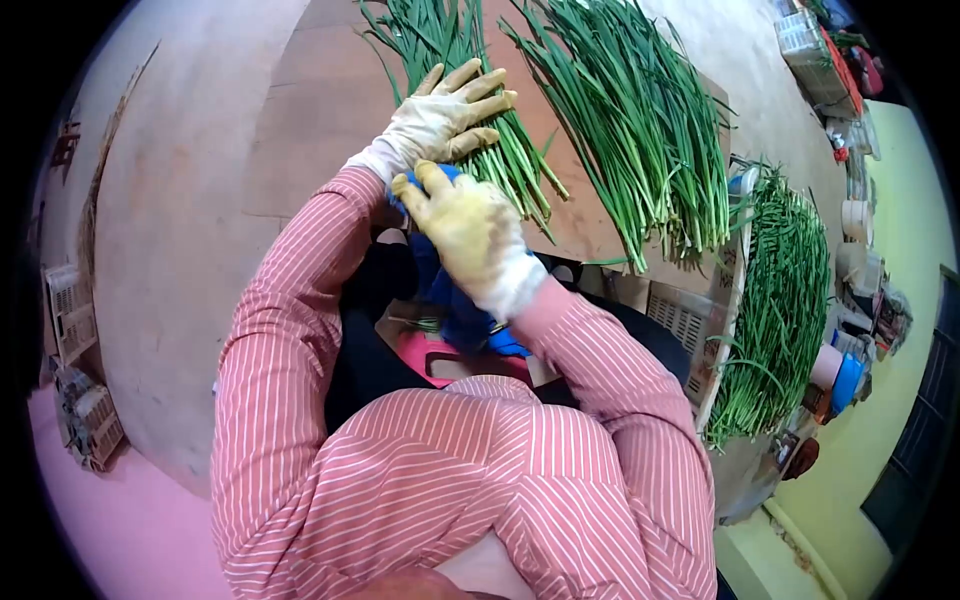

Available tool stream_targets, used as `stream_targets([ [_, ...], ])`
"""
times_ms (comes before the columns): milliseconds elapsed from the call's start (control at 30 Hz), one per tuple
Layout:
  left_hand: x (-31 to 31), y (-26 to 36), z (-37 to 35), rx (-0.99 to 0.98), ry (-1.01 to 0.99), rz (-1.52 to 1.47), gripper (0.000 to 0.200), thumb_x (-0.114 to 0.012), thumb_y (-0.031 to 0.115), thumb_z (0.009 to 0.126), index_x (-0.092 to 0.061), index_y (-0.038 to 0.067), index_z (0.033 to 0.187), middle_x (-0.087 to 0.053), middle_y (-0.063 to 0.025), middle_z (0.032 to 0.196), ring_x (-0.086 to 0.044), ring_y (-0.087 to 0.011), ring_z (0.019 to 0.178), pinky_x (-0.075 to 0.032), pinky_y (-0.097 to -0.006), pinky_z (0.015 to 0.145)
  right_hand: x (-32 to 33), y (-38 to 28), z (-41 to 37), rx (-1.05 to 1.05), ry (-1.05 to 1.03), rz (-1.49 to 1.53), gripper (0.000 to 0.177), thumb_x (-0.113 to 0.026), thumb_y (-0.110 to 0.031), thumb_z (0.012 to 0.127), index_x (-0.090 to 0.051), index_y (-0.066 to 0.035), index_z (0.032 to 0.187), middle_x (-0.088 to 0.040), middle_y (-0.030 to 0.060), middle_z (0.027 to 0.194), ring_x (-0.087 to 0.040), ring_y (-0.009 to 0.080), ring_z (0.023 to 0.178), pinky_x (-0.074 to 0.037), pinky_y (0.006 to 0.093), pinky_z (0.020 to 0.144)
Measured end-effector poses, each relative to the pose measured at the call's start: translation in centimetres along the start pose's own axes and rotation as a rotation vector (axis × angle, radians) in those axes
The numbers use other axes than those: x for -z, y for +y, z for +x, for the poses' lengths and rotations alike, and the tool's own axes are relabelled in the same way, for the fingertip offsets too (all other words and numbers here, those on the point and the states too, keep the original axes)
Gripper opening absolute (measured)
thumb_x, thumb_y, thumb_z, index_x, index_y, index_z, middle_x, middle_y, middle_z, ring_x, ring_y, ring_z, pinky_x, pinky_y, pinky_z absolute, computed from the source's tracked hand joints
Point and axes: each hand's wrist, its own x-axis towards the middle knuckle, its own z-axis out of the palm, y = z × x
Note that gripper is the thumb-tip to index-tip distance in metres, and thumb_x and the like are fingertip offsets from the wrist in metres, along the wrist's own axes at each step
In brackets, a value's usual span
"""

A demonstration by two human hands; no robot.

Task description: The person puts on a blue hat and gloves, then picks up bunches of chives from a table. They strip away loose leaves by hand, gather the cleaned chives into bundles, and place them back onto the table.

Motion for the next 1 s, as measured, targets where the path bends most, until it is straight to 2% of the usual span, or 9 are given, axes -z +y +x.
stream_targets([
  [133,0.2,0.1,-0.2,0.007,0.004,-0.029,0.056,-0.044,0.051,0.094,-0.039,0.026,0.144,-0.026,-0.0015,0.155,-0.019,-0.0281,0.144,-0.015,-0.0523,0.116,-5.4,-1.1,-3.9,0.031,-0.16,-0.07,0.041,-0.052,-0.007,0.078,-0.058,-0.011,0.119,-0.059,0.0116,0.107,-0.063,0.0278,0.081,-0.052,0.0392,0.062],
  [267,-0.1,0.3,-0.1,-0.004,0.005,-0.059,0.057,-0.046,0.052,0.094,-0.04,0.024,0.143,-0.028,-0.0027,0.154,-0.02,-0.0281,0.144,-0.015,-0.0512,0.116,-7.5,-0.8,-12.2,0.043,-0.694,0.208,0.043,-0.058,-0.015,0.078,-0.057,-0.012,0.121,-0.058,0.014,0.114,-0.063,0.0292,0.086,-0.051,0.039,0.07],
  [433,3.4,0.2,-0.6,0.081,0.194,-0.227,0.057,-0.053,0.046,0.092,-0.044,0.016,0.139,-0.039,-0.0086,0.147,-0.03,-0.0321,0.139,-0.02,-0.0518,0.115,-0.7,-1.5,-11.0,-0.119,-0.486,0.302,0.057,-0.071,-0.023,0.076,-0.052,-0.008,0.127,-0.059,0.0188,0.118,-0.061,0.0351,0.099,-0.05,0.0424,0.083],
  [467,5.1,0.0,-0.8,0.067,0.401,-0.207,0.043,-0.06,0.033,0.092,-0.056,0.013,0.13,-0.056,-0.0096,0.133,-0.05,-0.0279,0.126,-0.036,-0.0404,0.108,0.0,-0.8,-10.2,-0.12,-0.338,0.386,0.06,-0.071,-0.024,0.076,-0.05,-0.007,0.129,-0.058,0.0198,0.122,-0.061,0.0364,0.101,-0.05,0.0423,0.085],
  [533,6.0,-1.1,-2.1,0.256,0.634,-0.697,0.031,-0.063,0.023,0.091,-0.064,0.008,0.119,-0.066,-0.0104,0.116,-0.063,-0.022,0.104,-0.047,-0.0324,0.093,1.2,1.7,-7.5,-0.161,-0.047,0.313,0.063,-0.069,-0.028,0.078,-0.048,-0.004,0.132,-0.056,0.0221,0.126,-0.059,0.0391,0.104,-0.048,0.0431,0.089],
  [600,7.8,-0.6,-4.2,0.557,0.665,-0.487,0.027,-0.063,0.022,0.092,-0.066,0.004,0.113,-0.069,-0.0119,0.107,-0.064,-0.0159,0.093,-0.05,-0.0292,0.084,0.7,5.4,-5.0,-0.296,0.11,0.186,0.073,-0.069,-0.038,0.08,-0.042,0.001,0.137,-0.052,0.0234,0.131,-0.053,0.0391,0.115,-0.044,0.0426,0.096],
  [733,7.4,1.6,-7.1,0.978,0.08,-0.46,0.042,-0.06,0.036,0.091,-0.064,0.0,0.112,-0.068,-0.019,0.096,-0.066,-0.0291,0.092,-0.05,-0.0346,0.083,-6.6,12.2,-2.6,-0.557,0.011,0.055,0.119,-0.066,-0.072,0.068,-0.022,0.007,0.145,-0.035,0.027,0.145,-0.036,0.0404,0.133,-0.031,0.0428,0.11],
  [800,5.1,3.1,-8.3,0.964,-0.044,-0.265,0.056,-0.061,0.04,0.088,-0.054,0.0,0.126,-0.064,-0.0228,0.104,-0.063,-0.0372,0.098,-0.048,-0.0405,0.088,-5.0,8.6,-0.5,-0.639,-0.154,0.009,0.125,-0.065,-0.076,0.065,-0.017,0.004,0.148,-0.034,0.028,0.146,-0.036,0.0395,0.133,-0.032,0.0428,0.11],
  [1000,1.2,5.3,-7.8,0.922,0.08,-0.538,0.056,-0.059,0.022,0.09,-0.042,0.0,0.138,-0.059,-0.021,0.117,-0.061,-0.0334,0.104,-0.05,-0.0366,0.086,-7.3,3.6,0.7,-0.798,-0.021,0.364,0.106,-0.076,-0.045,0.072,-0.018,0.001,0.149,-0.052,0.0244,0.12,-0.057,0.0355,0.102,-0.049,0.0405,0.084],
])
